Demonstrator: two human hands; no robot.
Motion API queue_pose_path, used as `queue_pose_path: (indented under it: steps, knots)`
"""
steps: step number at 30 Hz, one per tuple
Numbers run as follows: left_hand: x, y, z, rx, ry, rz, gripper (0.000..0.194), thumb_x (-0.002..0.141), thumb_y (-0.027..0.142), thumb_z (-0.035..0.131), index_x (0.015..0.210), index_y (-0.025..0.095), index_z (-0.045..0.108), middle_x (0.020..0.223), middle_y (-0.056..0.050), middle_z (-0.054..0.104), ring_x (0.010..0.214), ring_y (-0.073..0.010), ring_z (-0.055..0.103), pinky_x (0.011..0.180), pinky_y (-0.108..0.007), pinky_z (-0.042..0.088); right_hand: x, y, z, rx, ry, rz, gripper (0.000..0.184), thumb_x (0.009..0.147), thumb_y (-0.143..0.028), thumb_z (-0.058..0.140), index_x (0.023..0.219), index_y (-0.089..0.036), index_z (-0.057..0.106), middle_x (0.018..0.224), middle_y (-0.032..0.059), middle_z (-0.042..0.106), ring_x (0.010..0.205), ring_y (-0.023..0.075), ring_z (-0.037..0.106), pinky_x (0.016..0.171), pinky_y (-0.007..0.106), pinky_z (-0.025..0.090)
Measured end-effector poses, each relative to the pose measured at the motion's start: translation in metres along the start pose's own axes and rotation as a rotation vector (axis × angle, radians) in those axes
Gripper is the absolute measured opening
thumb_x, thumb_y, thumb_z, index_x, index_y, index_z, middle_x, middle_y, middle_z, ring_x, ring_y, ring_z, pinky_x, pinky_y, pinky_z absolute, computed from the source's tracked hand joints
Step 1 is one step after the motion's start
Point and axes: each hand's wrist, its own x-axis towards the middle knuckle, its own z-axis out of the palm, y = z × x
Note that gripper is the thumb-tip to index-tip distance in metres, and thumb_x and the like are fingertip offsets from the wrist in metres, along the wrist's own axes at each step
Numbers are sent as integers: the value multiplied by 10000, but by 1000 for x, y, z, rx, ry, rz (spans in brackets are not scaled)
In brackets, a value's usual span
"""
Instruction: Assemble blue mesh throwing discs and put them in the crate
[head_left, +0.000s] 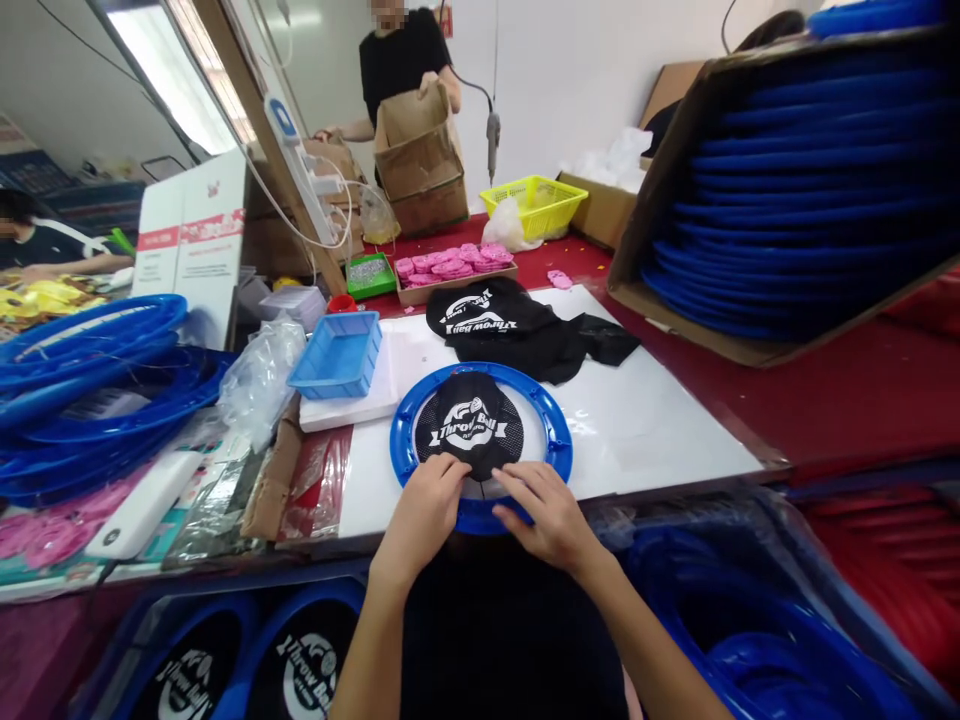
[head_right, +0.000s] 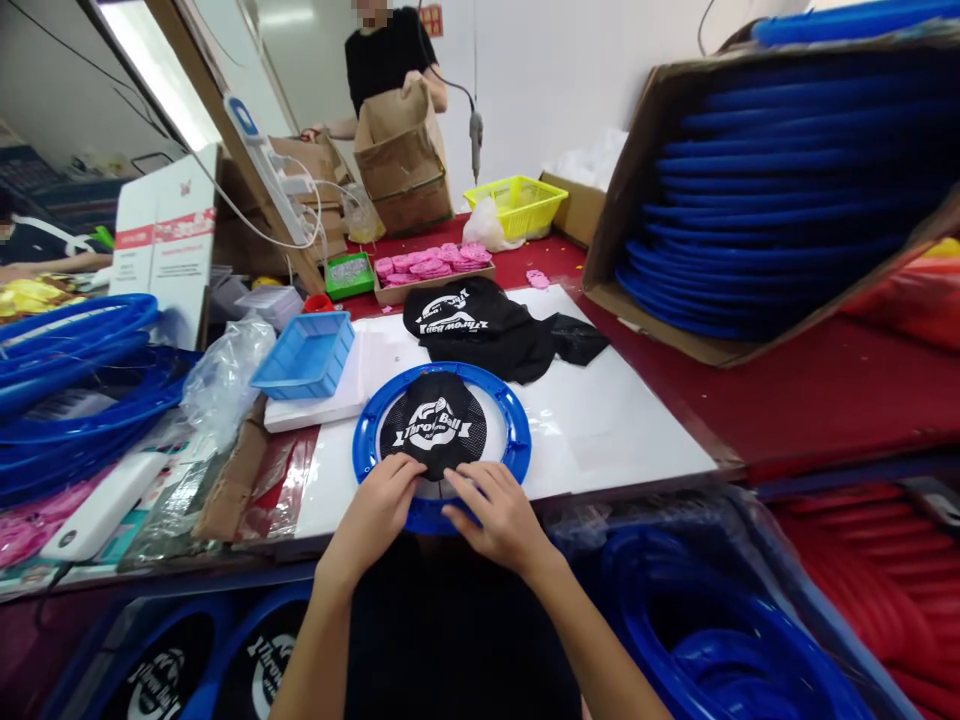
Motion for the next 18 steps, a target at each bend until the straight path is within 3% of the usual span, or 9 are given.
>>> queue_pose_path:
  steps: [4, 7, 10, 13, 18]
  knots:
    - [7, 5, 6, -128, 84, -32, 206, 1074, 121, 455, 1155, 180, 635, 1135, -86, 667, 1063, -226, 643, 979, -426, 565, 9, -4, 5, -49, -22, 229, 445, 1018, -169, 590, 1462, -178, 613, 1111, 130, 754, 1020, 282, 707, 878, 472, 610]
    - [11, 12, 11, -68, 119, -28, 192, 1074, 128, 438, 1071, 184, 622, 1132, -90, 648, 1060, -235, 635, 960, -434, 564, 14, -6, 9, -53, -31, 257, 261, 1014, -156, 599, 1236, -173, 736, 1010, 100, 781, 971, 275, 708, 836, 457, 597]
    - [11, 20, 21, 47, 141, -23, 99, 1055, 164, 514, 1073, 181, 610, 1165, -109, 657, 1096, -271, 637, 958, -462, 563, 15, -6, 12, -28, 89, 261, 170, 1017, -145, 600, 1044, -189, 762, 960, 77, 789, 942, 254, 717, 837, 438, 591]
    - [11, 26, 30, 115, 201, -32, 164, 990, 162, 624, 1152, 168, 597, 1231, -145, 669, 1158, -312, 635, 965, -482, 566, 14, -7, 13, 16, 221, 285, 169, 1022, -142, 601, 1054, -201, 757, 933, 67, 787, 899, 232, 724, 828, 418, 590]
    - [7, 27, 31, 133, 379, -7, 216, 955, 37, 537, 1089, 178, 631, 1058, -109, 725, 1012, -278, 696, 881, -448, 591, 11, -8, 13, 113, 336, 299, 222, 996, -102, 636, 1133, -221, 764, 837, 35, 775, 778, 200, 699, 768, 391, 575]
